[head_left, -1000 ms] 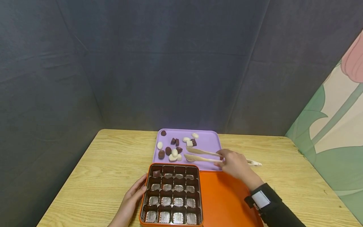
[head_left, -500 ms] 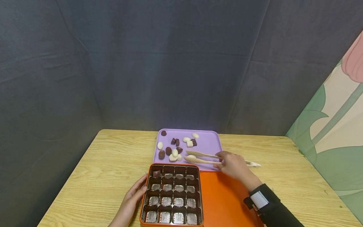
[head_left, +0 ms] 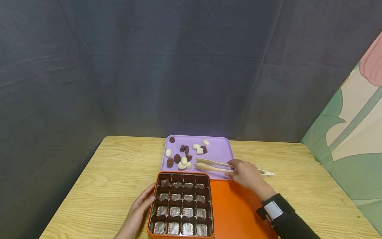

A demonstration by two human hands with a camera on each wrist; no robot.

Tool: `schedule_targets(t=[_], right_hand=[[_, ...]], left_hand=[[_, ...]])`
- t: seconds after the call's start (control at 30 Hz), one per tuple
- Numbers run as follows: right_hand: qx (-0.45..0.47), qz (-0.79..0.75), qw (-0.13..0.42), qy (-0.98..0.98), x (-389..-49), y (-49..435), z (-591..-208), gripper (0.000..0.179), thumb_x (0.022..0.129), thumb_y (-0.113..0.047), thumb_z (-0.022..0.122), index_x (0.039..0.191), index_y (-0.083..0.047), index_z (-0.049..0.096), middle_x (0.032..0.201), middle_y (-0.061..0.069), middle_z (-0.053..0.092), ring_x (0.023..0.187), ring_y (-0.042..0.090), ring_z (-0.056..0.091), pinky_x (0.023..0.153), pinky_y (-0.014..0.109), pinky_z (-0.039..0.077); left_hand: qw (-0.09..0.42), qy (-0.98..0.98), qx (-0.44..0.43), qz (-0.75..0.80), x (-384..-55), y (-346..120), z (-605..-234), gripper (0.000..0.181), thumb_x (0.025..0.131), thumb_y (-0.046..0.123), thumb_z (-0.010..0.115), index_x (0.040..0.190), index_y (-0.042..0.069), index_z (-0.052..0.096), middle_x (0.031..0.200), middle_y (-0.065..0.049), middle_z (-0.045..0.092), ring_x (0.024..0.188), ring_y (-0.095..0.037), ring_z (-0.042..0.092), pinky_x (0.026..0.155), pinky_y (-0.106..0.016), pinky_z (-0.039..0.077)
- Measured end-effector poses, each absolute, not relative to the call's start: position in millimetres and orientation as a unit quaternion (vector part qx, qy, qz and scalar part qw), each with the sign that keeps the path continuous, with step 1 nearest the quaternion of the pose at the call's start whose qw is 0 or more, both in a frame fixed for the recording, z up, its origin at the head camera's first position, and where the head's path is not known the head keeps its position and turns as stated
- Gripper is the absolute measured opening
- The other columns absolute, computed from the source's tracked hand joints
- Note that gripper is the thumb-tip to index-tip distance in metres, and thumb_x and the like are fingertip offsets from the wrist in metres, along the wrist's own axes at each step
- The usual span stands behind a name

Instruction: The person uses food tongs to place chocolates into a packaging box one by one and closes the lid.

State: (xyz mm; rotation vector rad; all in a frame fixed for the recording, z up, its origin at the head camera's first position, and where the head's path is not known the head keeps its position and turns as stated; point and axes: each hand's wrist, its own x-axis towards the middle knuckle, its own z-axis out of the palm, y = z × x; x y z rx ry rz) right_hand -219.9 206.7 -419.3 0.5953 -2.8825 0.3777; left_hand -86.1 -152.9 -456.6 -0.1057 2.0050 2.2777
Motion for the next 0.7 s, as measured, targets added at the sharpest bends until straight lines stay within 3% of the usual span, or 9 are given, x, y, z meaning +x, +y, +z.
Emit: schedule_targets(t=[0.43,0.7], right_hand=[[0.210,0.126,0.116,-0.963,-219.9,209.2,-422.7,0.036,0.068,-0.033,0.071,0.095,-0.011,0.064,0.076,-0.001,0.060,0.060,0.011,0.048,0.055,0.029,0.044],[0.203,0.125,0.119,-0.964,-217.7,208.9,-420.9,0.035,0.068,-0.034,0.071,0.095,-0.012,0.065,0.078,0.000,0.061,0.062,0.013,0.050,0.058,0.033,0.047]], left_hand=[[0.056,0.657,-0.030,0.752,-86.1,-153.4,-456.0,0.044,0.087,0.025,0.047,0.130,0.019,0.038,0.135,0.001,0.031,0.121,-0.016,0.028,0.095,-0.029,0.027],[0.052,0.655,-0.027,0.753,-85.9,-153.2,-456.0,0.044,0.087,0.025,0.048,0.130,0.019,0.038,0.135,0.000,0.031,0.122,-0.018,0.027,0.097,-0.037,0.023]])
